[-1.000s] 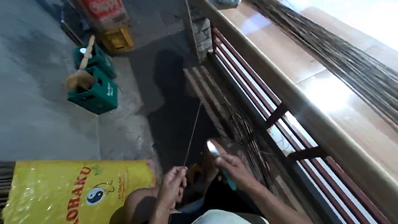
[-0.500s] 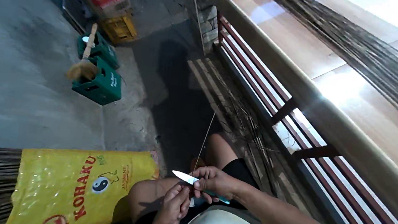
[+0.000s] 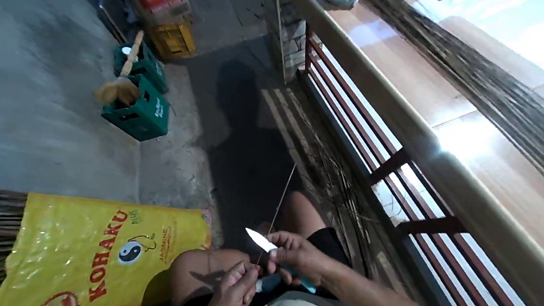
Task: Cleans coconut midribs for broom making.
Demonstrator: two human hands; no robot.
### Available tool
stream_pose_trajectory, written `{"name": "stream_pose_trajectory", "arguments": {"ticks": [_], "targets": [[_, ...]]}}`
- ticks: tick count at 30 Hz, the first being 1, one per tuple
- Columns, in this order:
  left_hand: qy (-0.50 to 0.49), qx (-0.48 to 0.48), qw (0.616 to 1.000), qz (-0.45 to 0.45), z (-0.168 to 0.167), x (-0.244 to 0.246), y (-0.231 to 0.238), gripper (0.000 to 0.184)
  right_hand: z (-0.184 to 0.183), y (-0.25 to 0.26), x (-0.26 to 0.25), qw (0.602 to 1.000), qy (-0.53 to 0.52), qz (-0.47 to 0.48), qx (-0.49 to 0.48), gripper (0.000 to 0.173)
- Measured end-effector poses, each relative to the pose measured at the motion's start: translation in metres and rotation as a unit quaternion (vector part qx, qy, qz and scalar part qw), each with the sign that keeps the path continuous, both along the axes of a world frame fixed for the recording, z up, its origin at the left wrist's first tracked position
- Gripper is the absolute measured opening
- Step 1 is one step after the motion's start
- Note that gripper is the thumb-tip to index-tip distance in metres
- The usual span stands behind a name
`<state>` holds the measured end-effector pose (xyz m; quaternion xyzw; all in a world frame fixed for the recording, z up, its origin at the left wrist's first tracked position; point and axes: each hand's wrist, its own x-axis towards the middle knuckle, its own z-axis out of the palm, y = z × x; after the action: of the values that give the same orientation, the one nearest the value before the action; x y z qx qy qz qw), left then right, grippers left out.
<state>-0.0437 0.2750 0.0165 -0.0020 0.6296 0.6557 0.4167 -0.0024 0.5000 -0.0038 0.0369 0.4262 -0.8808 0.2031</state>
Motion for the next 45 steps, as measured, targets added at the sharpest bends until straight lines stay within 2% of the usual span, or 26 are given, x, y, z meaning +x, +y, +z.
{"name": "stream_pose_trajectory", "arguments": {"ticks": [4,7,11,15,20,25,29,35,38,42,45], "targets": [[0.047,-0.028,0.999,0.005,0.006,0.0,-0.003,0.013,0.0,0.006,-0.005,1.0,-0.014,-0.008,-0.008,0.027],[0.09,-0.07,0.993,-0.012,0.01,0.002,-0.008,0.013,0.002,0.023,-0.011,0.998,-0.037,-0.044,0.012,0.028],[0.108,-0.07,0.992,-0.008,0.008,0.004,-0.004,0.011,0.004,0.025,-0.011,0.997,-0.044,-0.066,-0.001,0.03],[0.101,-0.056,0.993,-0.003,0.008,0.007,-0.005,0.013,0.007,0.018,-0.008,0.998,-0.035,-0.053,-0.022,0.026],[0.078,-0.043,0.996,-0.009,0.007,0.007,-0.023,0.017,0.009,0.05,-0.016,0.99,-0.044,-0.134,-0.016,0.028],[0.081,-0.049,0.996,0.0,0.005,0.011,-0.022,0.016,0.008,0.034,-0.009,0.994,-0.064,-0.084,-0.017,0.03],[0.082,-0.071,0.994,-0.004,0.006,0.015,-0.032,0.015,0.009,0.058,-0.022,0.982,-0.06,-0.179,-0.002,0.028],[0.079,-0.065,0.995,-0.002,0.0,0.016,-0.038,0.016,0.013,0.051,-0.018,0.987,-0.064,-0.15,-0.002,0.03],[0.075,-0.075,0.994,-0.009,0.0,0.019,-0.049,0.017,0.01,0.065,-0.022,0.978,-0.085,-0.192,0.021,0.026],[0.06,-0.07,0.996,-0.008,-0.004,0.017,-0.053,0.015,0.011,0.054,-0.02,0.976,-0.084,-0.202,0.003,0.025],[0.052,-0.071,0.996,-0.014,-0.005,0.018,-0.061,0.015,0.013,0.075,-0.027,0.958,-0.109,-0.26,0.057,0.026]]}}
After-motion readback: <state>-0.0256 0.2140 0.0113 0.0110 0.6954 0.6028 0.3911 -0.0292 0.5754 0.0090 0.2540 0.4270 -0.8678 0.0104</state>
